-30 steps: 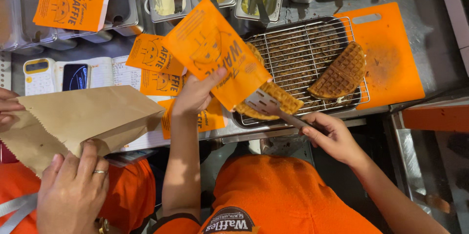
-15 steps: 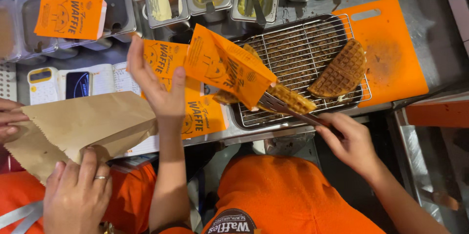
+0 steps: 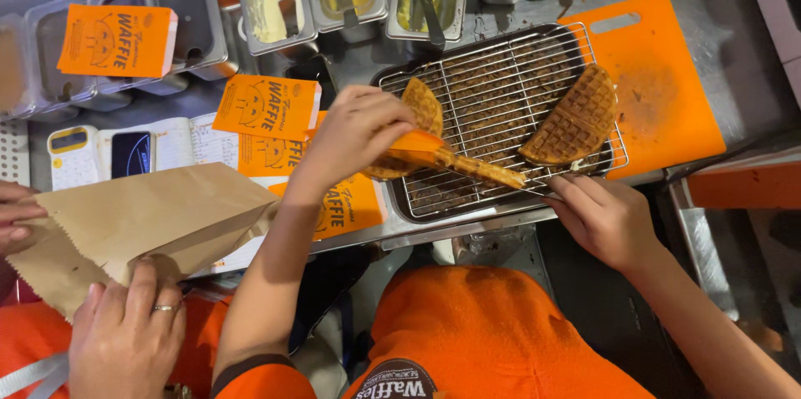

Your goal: The person assembles waffles by spreading toppings with a spatula, flipping waffle halves, and placing them into branded paper wrappers. The person handles waffles, wrappers, and toppings in a commercial kitchen setting.

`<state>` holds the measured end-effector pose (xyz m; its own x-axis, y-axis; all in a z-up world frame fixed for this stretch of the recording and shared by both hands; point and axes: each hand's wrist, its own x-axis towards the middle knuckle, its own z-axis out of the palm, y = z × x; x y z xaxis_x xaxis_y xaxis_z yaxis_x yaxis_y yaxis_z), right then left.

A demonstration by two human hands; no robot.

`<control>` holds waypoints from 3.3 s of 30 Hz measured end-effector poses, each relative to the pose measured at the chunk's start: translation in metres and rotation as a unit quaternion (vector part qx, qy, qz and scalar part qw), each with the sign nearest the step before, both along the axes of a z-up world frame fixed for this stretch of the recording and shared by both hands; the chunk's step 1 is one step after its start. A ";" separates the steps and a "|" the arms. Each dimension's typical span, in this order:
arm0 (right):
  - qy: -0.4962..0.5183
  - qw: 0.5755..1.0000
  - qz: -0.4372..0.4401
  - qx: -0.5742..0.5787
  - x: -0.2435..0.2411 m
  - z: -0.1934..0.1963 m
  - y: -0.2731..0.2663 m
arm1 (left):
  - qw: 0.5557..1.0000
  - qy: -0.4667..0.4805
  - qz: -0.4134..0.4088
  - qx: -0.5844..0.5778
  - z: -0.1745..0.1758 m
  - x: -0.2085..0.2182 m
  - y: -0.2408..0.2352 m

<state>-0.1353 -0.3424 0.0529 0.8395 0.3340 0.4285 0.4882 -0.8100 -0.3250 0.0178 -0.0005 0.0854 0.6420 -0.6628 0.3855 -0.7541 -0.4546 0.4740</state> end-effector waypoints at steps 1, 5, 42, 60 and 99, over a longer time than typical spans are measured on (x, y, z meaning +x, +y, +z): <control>0.003 1.000 0.000 0.005 0.001 -0.002 -0.001 | 0.999 0.038 0.011 -0.013 -0.002 0.001 0.001; 0.022 1.000 0.003 0.021 0.004 -0.007 -0.002 | 0.990 0.133 0.007 -0.055 -0.002 -0.010 -0.010; 0.092 0.995 0.032 0.025 0.022 -0.001 -0.034 | 0.826 -0.243 0.179 0.477 0.074 -0.215 0.220; 0.285 0.951 0.077 0.094 0.030 0.046 -0.038 | 0.817 -0.184 0.267 0.477 0.082 -0.211 0.193; 0.465 0.797 -0.166 0.347 -0.004 -0.063 -0.003 | 0.613 -0.255 0.338 0.667 0.075 -0.198 0.169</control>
